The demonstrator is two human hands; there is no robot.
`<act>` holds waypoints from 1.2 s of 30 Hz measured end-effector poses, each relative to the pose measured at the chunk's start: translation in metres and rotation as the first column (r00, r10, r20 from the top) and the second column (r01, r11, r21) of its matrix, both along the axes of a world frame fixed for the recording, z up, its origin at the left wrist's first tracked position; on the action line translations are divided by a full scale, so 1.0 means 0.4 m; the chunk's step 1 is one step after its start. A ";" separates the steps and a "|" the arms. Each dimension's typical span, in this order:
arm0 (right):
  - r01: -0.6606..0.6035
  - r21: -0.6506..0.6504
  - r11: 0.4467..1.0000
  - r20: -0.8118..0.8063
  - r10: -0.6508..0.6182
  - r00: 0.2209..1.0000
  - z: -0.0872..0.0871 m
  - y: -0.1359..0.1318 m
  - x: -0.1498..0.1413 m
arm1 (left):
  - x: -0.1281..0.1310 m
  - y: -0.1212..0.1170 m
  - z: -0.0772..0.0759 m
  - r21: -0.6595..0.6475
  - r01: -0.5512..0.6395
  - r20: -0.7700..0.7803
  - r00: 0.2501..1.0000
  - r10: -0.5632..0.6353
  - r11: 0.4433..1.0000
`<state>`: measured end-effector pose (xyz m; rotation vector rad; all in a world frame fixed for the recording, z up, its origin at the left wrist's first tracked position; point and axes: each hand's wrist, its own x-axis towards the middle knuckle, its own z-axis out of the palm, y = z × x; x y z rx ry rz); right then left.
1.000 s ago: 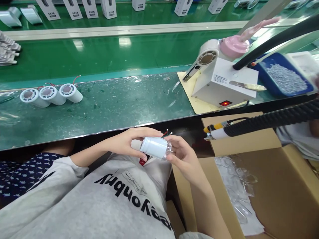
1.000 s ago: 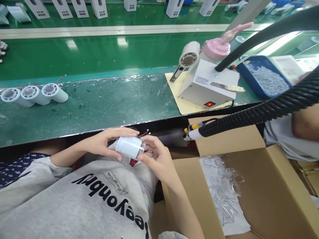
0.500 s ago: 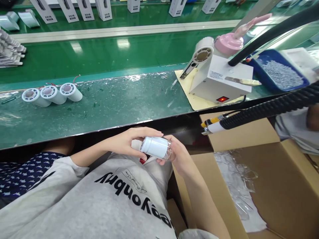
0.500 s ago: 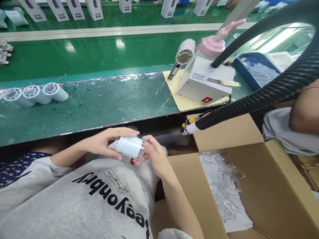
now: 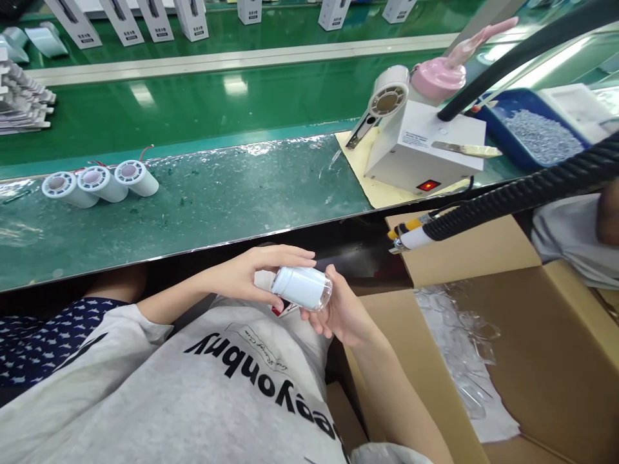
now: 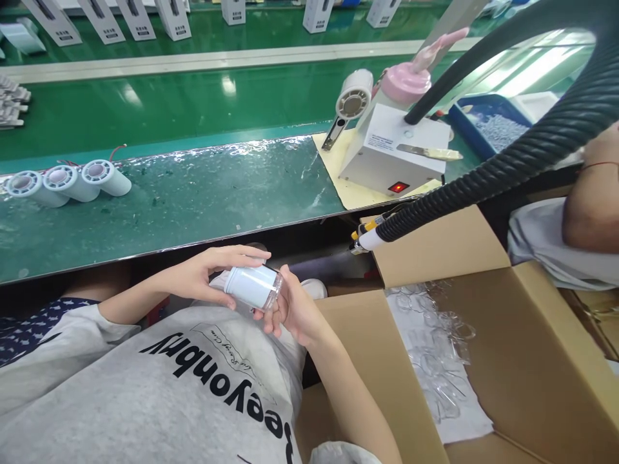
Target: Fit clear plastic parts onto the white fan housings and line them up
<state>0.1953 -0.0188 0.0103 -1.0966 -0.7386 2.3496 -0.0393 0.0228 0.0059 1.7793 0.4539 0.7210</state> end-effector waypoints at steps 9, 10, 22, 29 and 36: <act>0.011 0.428 0.904 0.090 -0.055 0.994 -0.045 -0.032 0.030 | 0.007 -0.035 0.022 -0.073 -0.129 -0.052 0.991 0.125 0.989; 0.053 0.591 0.805 0.129 -0.158 0.979 -0.052 -0.037 0.036 | 0.007 -0.039 0.025 -0.097 -0.145 -0.066 0.988 0.139 0.985; -0.065 0.989 0.136 0.112 -0.379 0.918 -0.062 -0.045 0.070 | 0.011 -0.041 0.024 -0.329 -0.030 -0.028 0.999 0.022 0.944; -0.094 0.870 0.484 0.309 -0.388 0.868 -0.024 -0.064 0.077 | 0.010 -0.043 -0.001 -0.470 0.039 0.008 0.999 -0.040 0.882; 0.011 0.694 0.719 0.325 -0.327 0.887 -0.030 -0.078 0.059 | 0.012 -0.053 -0.062 -0.647 0.103 0.031 0.993 -0.110 0.755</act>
